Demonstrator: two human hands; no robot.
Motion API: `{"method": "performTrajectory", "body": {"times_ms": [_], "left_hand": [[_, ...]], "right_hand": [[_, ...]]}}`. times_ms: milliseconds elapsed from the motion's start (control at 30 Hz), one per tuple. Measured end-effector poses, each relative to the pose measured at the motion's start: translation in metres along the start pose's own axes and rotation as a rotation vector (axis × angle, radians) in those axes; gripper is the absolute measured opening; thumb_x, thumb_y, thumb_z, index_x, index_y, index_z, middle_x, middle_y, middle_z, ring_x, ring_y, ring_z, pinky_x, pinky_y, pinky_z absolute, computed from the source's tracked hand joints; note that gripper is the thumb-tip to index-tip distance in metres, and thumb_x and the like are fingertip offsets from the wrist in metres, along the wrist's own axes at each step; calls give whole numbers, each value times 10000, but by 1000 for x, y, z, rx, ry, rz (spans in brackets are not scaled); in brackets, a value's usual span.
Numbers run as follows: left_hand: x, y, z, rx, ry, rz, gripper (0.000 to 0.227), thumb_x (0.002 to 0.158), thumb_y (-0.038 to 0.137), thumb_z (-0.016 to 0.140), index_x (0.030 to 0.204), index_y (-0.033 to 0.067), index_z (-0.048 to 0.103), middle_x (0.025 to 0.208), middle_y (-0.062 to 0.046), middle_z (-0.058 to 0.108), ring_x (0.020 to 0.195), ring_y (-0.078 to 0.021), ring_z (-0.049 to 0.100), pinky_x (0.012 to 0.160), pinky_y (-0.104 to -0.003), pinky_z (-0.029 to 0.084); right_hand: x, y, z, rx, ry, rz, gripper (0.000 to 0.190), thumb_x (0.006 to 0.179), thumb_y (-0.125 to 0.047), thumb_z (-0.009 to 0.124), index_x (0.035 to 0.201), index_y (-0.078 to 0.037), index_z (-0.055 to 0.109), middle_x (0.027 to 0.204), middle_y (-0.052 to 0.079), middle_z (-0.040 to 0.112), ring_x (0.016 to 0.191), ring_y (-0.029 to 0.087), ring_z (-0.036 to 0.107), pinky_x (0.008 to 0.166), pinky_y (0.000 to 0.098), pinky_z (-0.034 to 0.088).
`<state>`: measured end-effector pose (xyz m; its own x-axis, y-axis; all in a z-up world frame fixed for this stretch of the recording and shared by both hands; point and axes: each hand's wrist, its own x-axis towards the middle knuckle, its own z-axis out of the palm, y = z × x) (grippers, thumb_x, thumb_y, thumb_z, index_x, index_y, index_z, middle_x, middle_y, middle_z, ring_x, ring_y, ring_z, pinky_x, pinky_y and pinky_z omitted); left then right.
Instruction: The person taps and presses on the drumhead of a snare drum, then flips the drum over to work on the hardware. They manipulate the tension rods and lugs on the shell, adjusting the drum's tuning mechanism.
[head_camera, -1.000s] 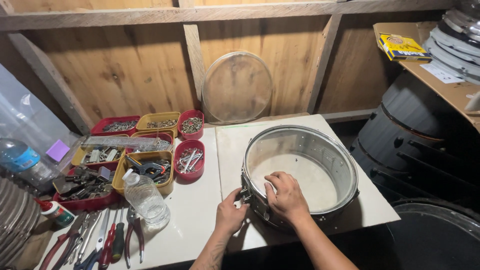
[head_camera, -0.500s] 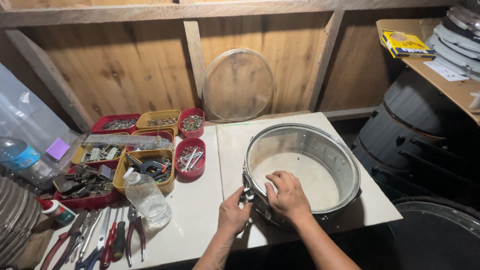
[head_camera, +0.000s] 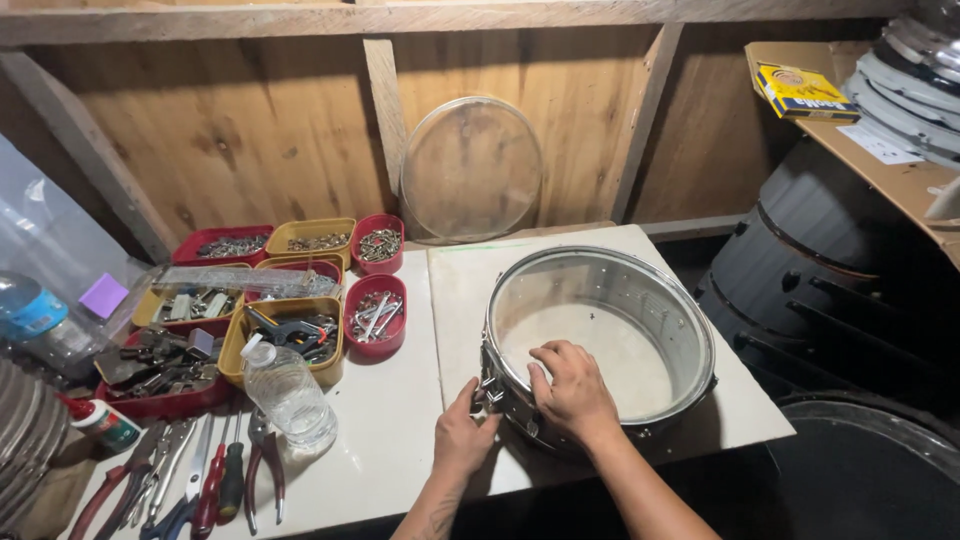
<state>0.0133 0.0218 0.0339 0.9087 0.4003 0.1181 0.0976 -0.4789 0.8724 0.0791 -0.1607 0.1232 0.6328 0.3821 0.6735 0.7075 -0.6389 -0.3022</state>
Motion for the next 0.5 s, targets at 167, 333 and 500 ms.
{"method": "performTrajectory", "body": {"times_ms": [167,333,500], "left_hand": [[-6,7,-9,-51,-39,-108,796,754,393,830,1467,197,535,1198,54,778,939,-171,762,917,-314,596],[-9,8,-18,-77,-103,-197,775,783,324,790,1490,204,498,1311,17,725,1115,-184,750,994,-320,591],[-13,10,-22,-56,-124,-234,772,796,296,791,1502,211,488,1343,11,698,1146,-181,737,1025,-317,574]], "right_hand": [[-1,3,4,-16,27,-6,223,899,-240,666,1071,-127,752,991,67,692,932,276,672,878,444,519],[-1,4,5,-35,18,5,225,899,-260,668,1068,-138,753,997,74,699,922,295,670,861,462,514],[-1,0,2,-46,-7,16,226,898,-273,673,1066,-144,753,1008,63,699,920,297,664,873,452,502]]}}
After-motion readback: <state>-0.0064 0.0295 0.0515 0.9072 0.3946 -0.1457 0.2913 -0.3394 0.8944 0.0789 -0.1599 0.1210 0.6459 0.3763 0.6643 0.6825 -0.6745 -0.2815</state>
